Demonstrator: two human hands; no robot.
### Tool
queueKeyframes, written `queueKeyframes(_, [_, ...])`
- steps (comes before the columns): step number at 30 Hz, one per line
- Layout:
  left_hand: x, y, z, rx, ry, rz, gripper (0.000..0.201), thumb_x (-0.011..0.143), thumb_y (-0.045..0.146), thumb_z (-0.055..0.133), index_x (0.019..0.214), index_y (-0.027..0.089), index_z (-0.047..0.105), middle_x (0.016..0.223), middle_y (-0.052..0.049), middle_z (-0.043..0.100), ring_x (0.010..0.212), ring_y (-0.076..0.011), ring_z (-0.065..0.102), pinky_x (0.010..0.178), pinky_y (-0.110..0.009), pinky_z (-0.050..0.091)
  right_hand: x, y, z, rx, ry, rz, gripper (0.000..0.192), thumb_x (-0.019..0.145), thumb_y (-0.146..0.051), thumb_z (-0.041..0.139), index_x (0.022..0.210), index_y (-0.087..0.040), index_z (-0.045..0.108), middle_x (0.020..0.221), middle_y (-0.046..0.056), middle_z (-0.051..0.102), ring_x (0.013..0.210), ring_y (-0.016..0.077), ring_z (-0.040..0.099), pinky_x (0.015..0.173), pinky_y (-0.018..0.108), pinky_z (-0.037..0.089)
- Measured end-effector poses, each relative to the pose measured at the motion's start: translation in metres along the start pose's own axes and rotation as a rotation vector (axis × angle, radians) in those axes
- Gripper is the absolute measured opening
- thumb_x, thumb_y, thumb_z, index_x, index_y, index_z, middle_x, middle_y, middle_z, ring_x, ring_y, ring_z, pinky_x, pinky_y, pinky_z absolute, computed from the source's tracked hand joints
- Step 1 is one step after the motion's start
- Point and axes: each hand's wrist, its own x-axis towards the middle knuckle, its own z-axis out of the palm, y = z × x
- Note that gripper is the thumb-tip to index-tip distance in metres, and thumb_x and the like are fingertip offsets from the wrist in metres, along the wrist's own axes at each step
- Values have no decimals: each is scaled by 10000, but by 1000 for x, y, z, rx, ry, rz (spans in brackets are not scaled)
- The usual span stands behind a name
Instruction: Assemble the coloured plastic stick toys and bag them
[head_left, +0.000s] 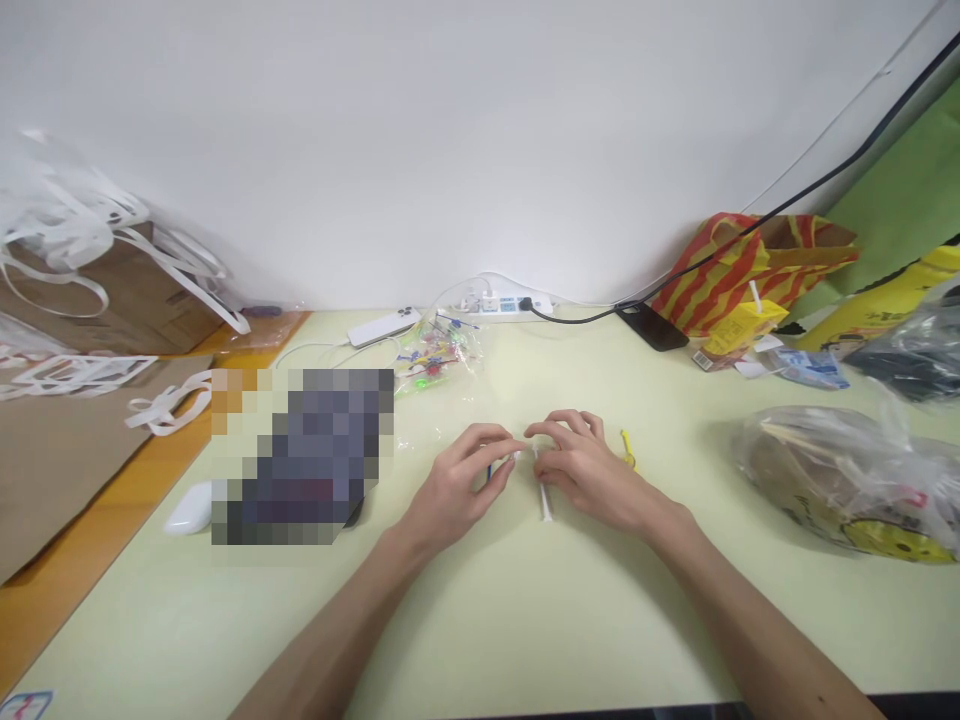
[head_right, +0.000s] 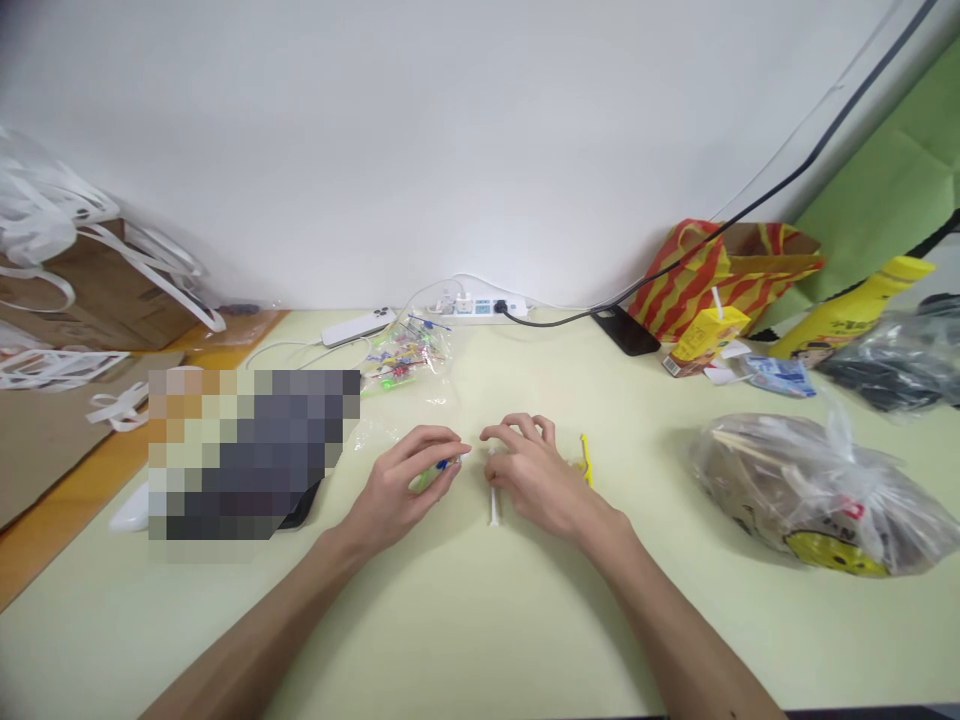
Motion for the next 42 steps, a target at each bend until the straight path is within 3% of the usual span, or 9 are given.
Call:
queueKeyframes(7, [1,-1,-1,-19,100,-20,214,935,195,656,1141,241,686,1137,-88,654,1077,-207,645,921,-374,564,5,-8,-4,200,99,-9,218,978,-82,486,942,-233,639,1171,44,709,1098,234,564,940,446,422])
queueKeyframes(13, [2,-3,0,-79,122,-19,180,939,168,648,1099,232,701,1092,-82,678,1014,-189,665,810,-318,581,4,-11,-6,353,223,-4,192,1023,-150,429,1008,-236,600,1038,50,720,962,210,606,846,366,474])
queueKeyframes(18, [2,-2,0,-133,138,-43,154,918,183,687,1065,219,713,1078,-78,691,933,-173,685,752,-295,583,1,-10,-3,440,229,86,170,1022,-176,442,999,-230,601,866,13,672,745,153,594,697,280,450])
queueKeyframes(23, [2,-3,0,-227,115,-106,162,926,203,674,1076,221,731,1128,-88,700,994,-189,693,787,-298,616,1,-10,-2,561,204,100,75,1019,-252,508,981,-229,569,671,-44,570,573,118,517,593,248,407])
queueKeyframes(26, [1,-4,1,-273,110,-130,175,911,188,692,1078,223,730,1137,-79,701,976,-178,697,803,-298,629,1,-12,-2,595,204,105,79,1025,-242,496,1022,-231,574,597,-74,507,508,106,487,589,248,413])
queueKeyframes(31, [2,-3,1,-257,111,-132,196,907,186,698,1098,222,727,1091,-71,699,948,-166,690,775,-282,626,2,-14,2,610,216,78,135,1011,-230,536,1109,-229,628,642,-54,580,513,101,543,608,250,467])
queueKeyframes(36, [2,-3,0,-223,122,-125,193,911,202,695,1101,216,724,1076,-65,702,864,-142,688,745,-269,608,4,-15,3,584,305,-23,127,992,-187,563,991,-223,684,865,26,687,693,127,636,659,257,507])
queueKeyframes(42, [2,0,-1,-215,94,-177,207,879,245,744,1082,207,730,977,-38,755,807,-144,711,771,-268,598,6,-20,1,588,399,-66,162,970,-119,558,954,-220,683,991,62,651,806,146,625,695,279,527])
